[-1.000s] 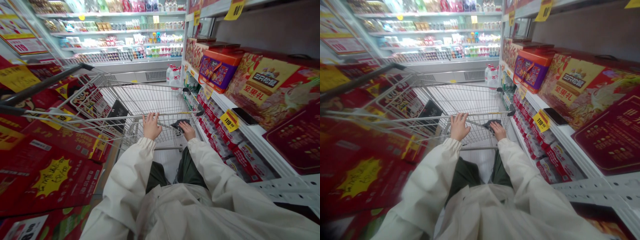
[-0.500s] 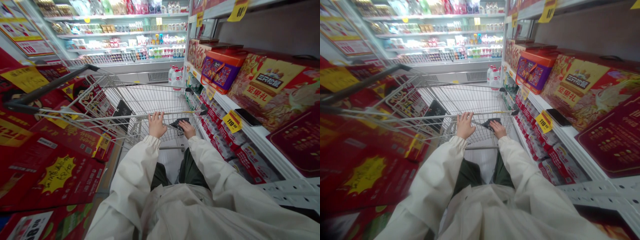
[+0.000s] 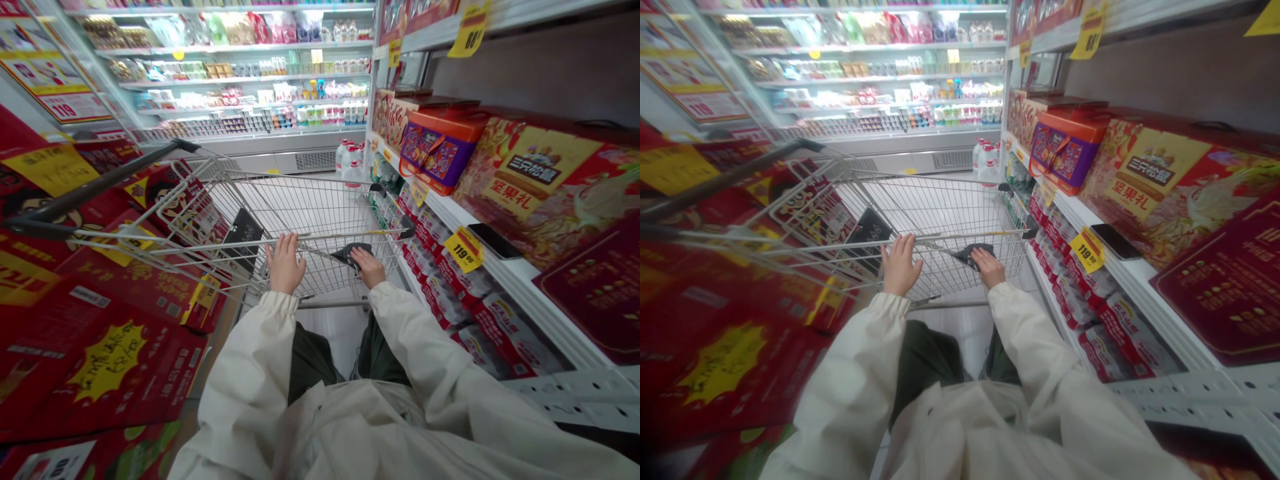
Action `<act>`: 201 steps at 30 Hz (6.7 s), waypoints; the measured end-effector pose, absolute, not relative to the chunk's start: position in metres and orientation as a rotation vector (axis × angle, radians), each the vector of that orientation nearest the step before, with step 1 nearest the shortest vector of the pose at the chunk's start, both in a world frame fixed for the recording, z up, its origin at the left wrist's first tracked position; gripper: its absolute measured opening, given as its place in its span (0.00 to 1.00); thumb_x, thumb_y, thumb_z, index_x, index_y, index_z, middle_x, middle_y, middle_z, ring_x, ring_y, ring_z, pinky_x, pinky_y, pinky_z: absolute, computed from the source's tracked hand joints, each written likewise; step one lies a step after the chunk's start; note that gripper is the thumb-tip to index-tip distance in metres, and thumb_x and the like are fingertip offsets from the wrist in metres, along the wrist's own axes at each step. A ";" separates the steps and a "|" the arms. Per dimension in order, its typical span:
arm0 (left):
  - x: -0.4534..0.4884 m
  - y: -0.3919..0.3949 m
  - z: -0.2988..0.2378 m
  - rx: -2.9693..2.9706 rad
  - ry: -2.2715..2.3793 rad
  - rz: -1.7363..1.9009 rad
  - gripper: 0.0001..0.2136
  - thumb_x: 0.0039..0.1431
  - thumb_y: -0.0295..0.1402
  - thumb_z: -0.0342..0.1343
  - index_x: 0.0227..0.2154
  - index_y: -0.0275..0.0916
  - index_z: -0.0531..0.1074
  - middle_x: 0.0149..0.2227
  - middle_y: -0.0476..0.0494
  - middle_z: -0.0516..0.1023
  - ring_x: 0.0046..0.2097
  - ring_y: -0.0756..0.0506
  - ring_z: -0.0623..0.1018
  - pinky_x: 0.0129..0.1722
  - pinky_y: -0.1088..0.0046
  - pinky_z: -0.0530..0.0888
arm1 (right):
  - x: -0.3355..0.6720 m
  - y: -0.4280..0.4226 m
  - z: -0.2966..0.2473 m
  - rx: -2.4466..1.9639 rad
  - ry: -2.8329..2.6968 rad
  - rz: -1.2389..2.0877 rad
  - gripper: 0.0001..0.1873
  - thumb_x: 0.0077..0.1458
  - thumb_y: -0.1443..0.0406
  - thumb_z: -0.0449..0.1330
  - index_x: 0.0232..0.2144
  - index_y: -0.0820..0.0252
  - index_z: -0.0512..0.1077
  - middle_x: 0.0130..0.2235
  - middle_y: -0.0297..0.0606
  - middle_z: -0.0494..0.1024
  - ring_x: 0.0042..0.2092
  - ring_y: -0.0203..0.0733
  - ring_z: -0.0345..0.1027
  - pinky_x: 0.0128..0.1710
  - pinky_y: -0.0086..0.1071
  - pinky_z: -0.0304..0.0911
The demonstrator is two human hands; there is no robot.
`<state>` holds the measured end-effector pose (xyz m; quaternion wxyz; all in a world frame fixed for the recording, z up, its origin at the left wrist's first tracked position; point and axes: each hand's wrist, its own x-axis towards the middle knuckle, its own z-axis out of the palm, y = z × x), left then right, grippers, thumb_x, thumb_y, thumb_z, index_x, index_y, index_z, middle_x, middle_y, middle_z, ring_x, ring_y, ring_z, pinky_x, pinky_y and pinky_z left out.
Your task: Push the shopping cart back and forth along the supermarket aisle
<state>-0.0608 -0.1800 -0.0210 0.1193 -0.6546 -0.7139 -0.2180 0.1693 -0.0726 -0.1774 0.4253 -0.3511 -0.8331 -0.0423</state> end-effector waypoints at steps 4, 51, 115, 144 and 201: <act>-0.070 -0.182 -0.016 -1.971 -2.083 -0.588 0.30 0.52 0.31 0.51 0.61 0.40 0.60 0.62 0.39 0.66 0.66 0.38 0.60 0.69 0.48 0.44 | 0.164 -0.069 -0.194 -0.931 -2.092 -0.037 0.35 0.46 0.82 0.47 0.53 0.61 0.74 0.56 0.38 0.74 0.60 0.42 0.65 0.62 0.40 0.62; -0.034 -0.182 -0.021 -1.984 -2.117 -0.611 0.35 0.50 0.34 0.54 0.64 0.37 0.58 0.65 0.39 0.62 0.68 0.36 0.57 0.69 0.48 0.39 | 0.122 -0.088 -0.184 -0.773 -2.073 -0.079 0.35 0.50 0.82 0.45 0.58 0.60 0.69 0.60 0.38 0.70 0.65 0.39 0.57 0.66 0.39 0.56; -0.047 -0.202 -0.076 -1.864 -2.187 -0.559 0.43 0.44 0.29 0.52 0.68 0.33 0.49 0.69 0.42 0.53 0.71 0.36 0.48 0.69 0.54 0.45 | 0.110 -0.102 -0.185 -0.774 -2.225 -0.060 0.35 0.49 0.81 0.47 0.58 0.61 0.69 0.58 0.39 0.72 0.63 0.41 0.61 0.65 0.40 0.58; -0.078 -0.216 -0.069 -1.763 -2.208 -0.587 0.37 0.49 0.28 0.49 0.66 0.28 0.53 0.68 0.39 0.55 0.70 0.40 0.52 0.70 0.54 0.43 | 0.081 -0.106 -0.191 -0.661 -2.327 -0.068 0.35 0.49 0.82 0.45 0.57 0.63 0.70 0.59 0.41 0.72 0.63 0.38 0.61 0.65 0.38 0.57; -0.072 -0.245 -0.064 -1.742 -2.190 -0.645 0.37 0.48 0.26 0.51 0.65 0.27 0.54 0.68 0.34 0.56 0.69 0.40 0.55 0.63 0.64 0.62 | 0.072 -0.125 -0.188 -0.639 -2.345 0.021 0.35 0.49 0.82 0.43 0.55 0.63 0.71 0.56 0.42 0.74 0.61 0.39 0.64 0.61 0.42 0.63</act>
